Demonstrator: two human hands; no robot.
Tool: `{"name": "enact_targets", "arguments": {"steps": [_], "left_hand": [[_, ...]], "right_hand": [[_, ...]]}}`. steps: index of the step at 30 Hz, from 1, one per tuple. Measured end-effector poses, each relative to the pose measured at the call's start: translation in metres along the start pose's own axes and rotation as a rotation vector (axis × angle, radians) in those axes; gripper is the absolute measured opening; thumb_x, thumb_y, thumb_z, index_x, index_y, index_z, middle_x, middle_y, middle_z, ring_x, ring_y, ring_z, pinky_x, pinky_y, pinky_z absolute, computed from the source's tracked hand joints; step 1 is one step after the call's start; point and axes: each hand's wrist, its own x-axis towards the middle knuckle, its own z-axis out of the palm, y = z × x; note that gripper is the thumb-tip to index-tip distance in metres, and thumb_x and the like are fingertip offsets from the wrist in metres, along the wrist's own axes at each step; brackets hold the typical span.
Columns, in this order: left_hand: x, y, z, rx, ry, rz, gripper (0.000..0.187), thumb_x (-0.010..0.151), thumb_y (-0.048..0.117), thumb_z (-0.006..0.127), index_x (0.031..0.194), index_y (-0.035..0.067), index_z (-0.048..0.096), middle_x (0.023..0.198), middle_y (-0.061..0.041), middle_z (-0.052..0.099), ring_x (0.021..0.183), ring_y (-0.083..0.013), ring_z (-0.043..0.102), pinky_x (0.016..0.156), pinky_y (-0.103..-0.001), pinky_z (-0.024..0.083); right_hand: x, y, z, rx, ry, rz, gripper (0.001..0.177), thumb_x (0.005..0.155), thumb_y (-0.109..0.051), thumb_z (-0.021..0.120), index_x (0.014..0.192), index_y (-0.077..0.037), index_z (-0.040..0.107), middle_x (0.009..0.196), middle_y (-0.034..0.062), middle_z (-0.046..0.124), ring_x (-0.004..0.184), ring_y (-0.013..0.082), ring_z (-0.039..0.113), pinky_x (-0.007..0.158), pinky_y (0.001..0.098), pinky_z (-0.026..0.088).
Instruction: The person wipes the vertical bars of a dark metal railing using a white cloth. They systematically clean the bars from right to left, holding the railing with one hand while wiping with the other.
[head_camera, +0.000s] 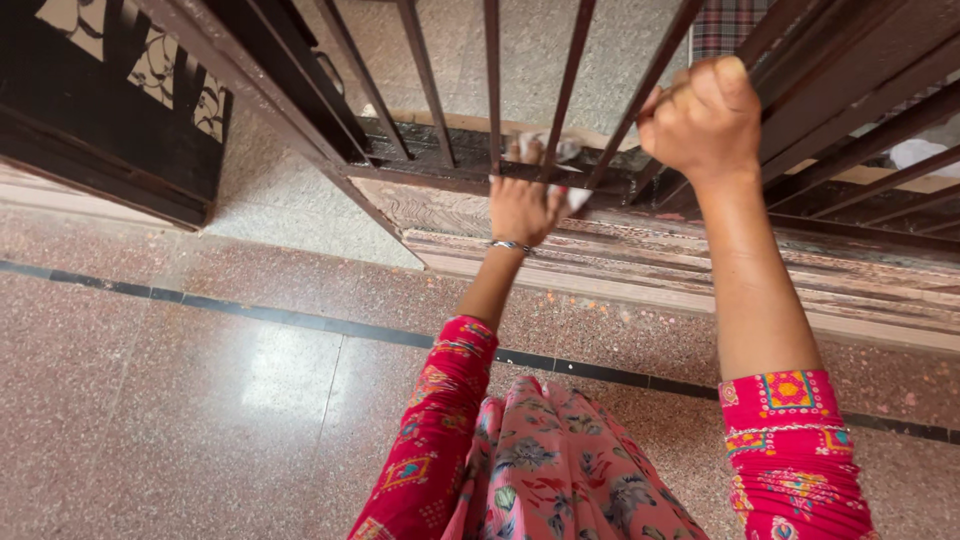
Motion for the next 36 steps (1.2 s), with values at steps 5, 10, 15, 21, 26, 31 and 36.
{"name": "enact_targets", "arguments": {"steps": [5,10,15,21,26,31,36], "left_hand": [[-0.005,-0.057,-0.034,0.013,-0.024,-0.141,0.064,0.097,0.048,0.032,0.155,0.02,0.038,0.164,-0.01,0.031,0.152,-0.0334,0.02,0.122,-0.055,0.016],[-0.012,-0.108,-0.085,0.088,-0.295,-0.381,0.067,0.107,0.05,0.024,0.127,0.003,0.067,0.13,-0.019,0.066,0.136,-0.0293,0.053,0.131,-0.048,0.025],[-0.011,-0.103,-0.09,0.191,-0.117,-0.327,0.074,0.102,0.052,0.022,0.117,-0.002,0.07,0.13,-0.026,0.06,0.136,-0.0395,0.045,0.12,-0.054,0.02],[-0.01,-0.073,-0.042,0.196,0.04,-0.241,0.071,0.104,0.049,0.017,0.139,0.0,0.054,0.143,-0.026,0.052,0.137,-0.0449,0.041,0.12,-0.056,0.017],[-0.012,-0.017,0.011,0.126,-0.395,-0.186,0.064,0.11,0.049,0.015,0.146,0.01,0.051,0.154,-0.018,0.048,0.153,-0.0374,0.037,0.134,-0.054,0.014],[-0.01,0.051,0.039,-0.035,0.087,0.117,0.052,0.098,0.036,0.037,0.14,0.008,0.051,0.15,-0.02,0.049,0.142,-0.0406,0.037,0.121,-0.054,0.02],[-0.018,0.08,0.052,-0.23,-0.087,0.144,0.048,0.095,0.015,0.059,0.142,0.005,0.055,0.145,-0.017,0.056,0.143,-0.0362,0.042,0.125,-0.053,0.029]], "right_hand": [[-0.002,-0.002,0.001,-0.04,-0.033,0.022,0.035,0.091,-0.017,0.059,0.056,-0.016,0.053,0.067,-0.0001,0.06,0.083,0.0137,0.055,0.106,0.0306,0.038],[-0.005,-0.002,0.005,-0.027,-0.047,0.027,0.036,0.091,-0.019,0.059,0.055,-0.016,0.052,0.065,-0.0009,0.058,0.082,0.0137,0.055,0.106,0.0305,0.038],[-0.004,-0.002,0.003,-0.058,-0.033,0.027,0.038,0.092,-0.017,0.059,0.055,-0.014,0.054,0.067,0.0002,0.062,0.084,0.0137,0.056,0.107,0.0303,0.039],[-0.002,0.0,0.003,0.006,0.008,0.002,0.036,0.091,-0.017,0.062,0.056,-0.013,0.058,0.072,0.0018,0.062,0.087,0.016,0.057,0.107,0.0304,0.039],[-0.001,-0.001,0.004,0.059,0.04,0.014,0.033,0.091,-0.018,0.062,0.058,-0.013,0.061,0.073,0.0009,0.063,0.089,0.0151,0.059,0.107,0.0301,0.039],[-0.001,-0.002,0.005,0.088,0.03,0.013,0.028,0.09,-0.018,0.063,0.062,-0.014,0.062,0.073,0.0019,0.063,0.09,0.0159,0.061,0.104,0.0303,0.039],[0.003,0.0,0.003,0.111,0.057,-0.017,0.025,0.089,-0.016,0.063,0.064,-0.014,0.064,0.072,0.0028,0.063,0.092,0.0182,0.061,0.104,0.0309,0.039]]}}
